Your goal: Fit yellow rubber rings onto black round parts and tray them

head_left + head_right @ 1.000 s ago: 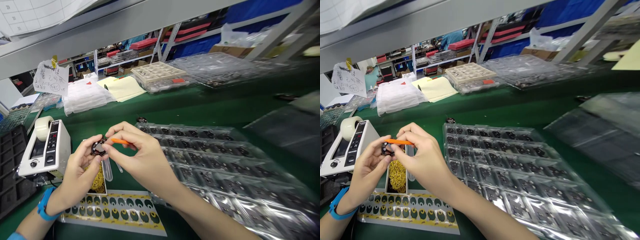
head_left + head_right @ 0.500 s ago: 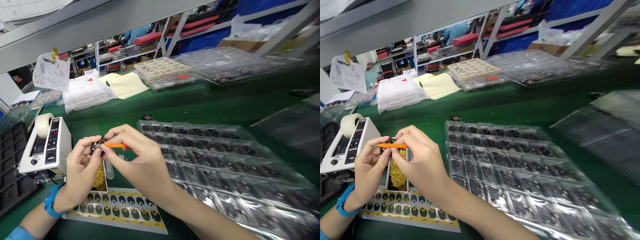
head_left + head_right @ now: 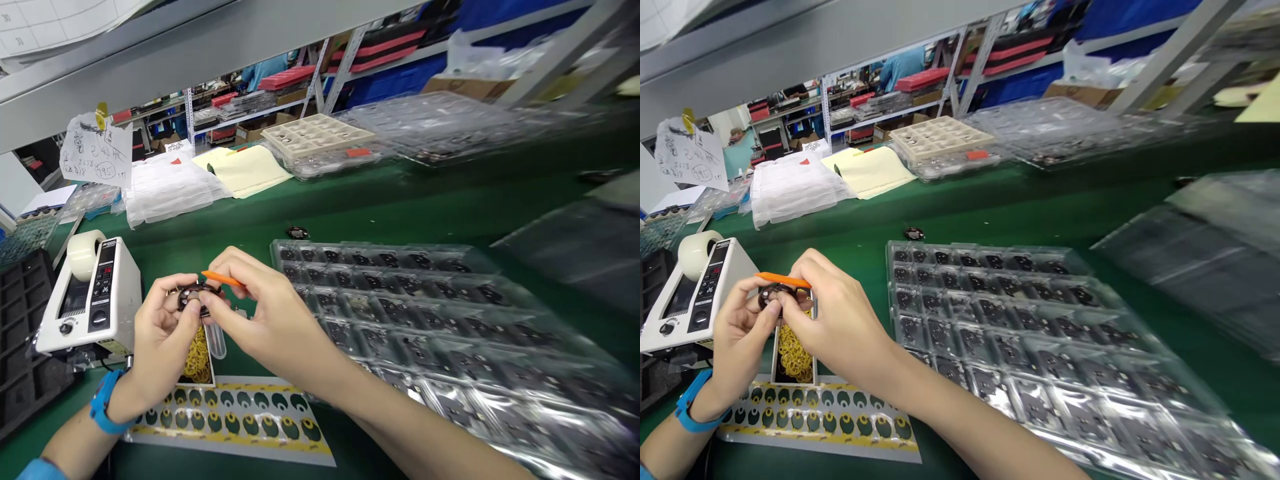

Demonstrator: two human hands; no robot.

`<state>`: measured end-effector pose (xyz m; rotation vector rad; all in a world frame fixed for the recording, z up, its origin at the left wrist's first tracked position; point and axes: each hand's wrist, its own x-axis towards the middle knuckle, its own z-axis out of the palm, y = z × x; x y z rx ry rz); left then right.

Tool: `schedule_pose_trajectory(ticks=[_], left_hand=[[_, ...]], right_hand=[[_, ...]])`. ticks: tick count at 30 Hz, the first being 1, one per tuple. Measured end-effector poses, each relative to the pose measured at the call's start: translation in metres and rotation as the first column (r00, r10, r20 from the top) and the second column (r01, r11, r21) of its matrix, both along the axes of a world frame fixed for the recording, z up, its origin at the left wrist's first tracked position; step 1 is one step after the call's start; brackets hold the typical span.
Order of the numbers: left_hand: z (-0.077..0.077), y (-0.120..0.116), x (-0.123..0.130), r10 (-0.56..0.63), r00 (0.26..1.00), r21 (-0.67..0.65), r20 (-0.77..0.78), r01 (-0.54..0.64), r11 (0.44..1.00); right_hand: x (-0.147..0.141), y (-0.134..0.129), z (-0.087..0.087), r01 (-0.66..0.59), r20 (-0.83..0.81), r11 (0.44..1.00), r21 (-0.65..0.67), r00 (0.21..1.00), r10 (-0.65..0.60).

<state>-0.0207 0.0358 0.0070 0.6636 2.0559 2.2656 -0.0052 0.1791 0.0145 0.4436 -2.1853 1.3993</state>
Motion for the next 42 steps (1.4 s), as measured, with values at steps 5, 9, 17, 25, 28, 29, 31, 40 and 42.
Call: schedule_pose_trajectory(ticks=[5, 9, 17, 25, 28, 29, 31, 40, 42], left_hand=[[0.006, -0.007, -0.018, 0.069, 0.982, -0.218, -0.178, -0.108, 0.970], [0.006, -0.011, -0.027, 0.203, 0.971, -0.139, -0.124, -0.219, 0.966], [0.013, -0.008, -0.007, 0.042, 0.982, -0.005, 0.182, -0.042, 0.999], [0.005, -0.008, 0.010, 0.123, 0.988, -0.069, -0.090, -0.129, 0.989], [0.001, -0.009, 0.011, 0.143, 0.972, -0.111, -0.188, -0.165, 0.980], [0.001, -0.009, 0.011, 0.152, 0.966, -0.120, -0.209, -0.180, 0.976], [0.001, -0.009, 0.012, 0.175, 0.957, -0.127, -0.233, -0.209, 0.970], [0.001, -0.006, 0.012, 0.244, 0.915, -0.131, -0.322, -0.298, 0.946], [0.001, -0.005, 0.013, 0.264, 0.890, -0.122, -0.373, -0.329, 0.936]], right_hand=[[-0.005, 0.001, -0.006, 0.156, -0.316, 0.974, 0.163, 0.944, -0.098], [0.008, 0.002, -0.003, 0.329, -0.664, 0.921, 0.209, 0.739, -0.113], [0.001, -0.003, -0.010, 0.521, -0.750, 0.811, 0.265, 0.640, -0.166], [-0.004, 0.000, -0.010, 0.403, -0.731, 0.878, 0.258, 0.675, -0.095], [-0.004, 0.000, -0.012, 0.406, -0.749, 0.876, 0.262, 0.657, -0.081], [-0.004, 0.001, -0.013, 0.407, -0.754, 0.874, 0.265, 0.653, -0.075], [-0.005, 0.002, -0.013, 0.411, -0.760, 0.867, 0.282, 0.647, -0.059], [-0.002, 0.002, -0.011, 0.409, -0.760, 0.850, 0.333, 0.650, -0.015], [-0.002, -0.001, -0.012, 0.417, -0.763, 0.855, 0.309, 0.645, -0.039]])
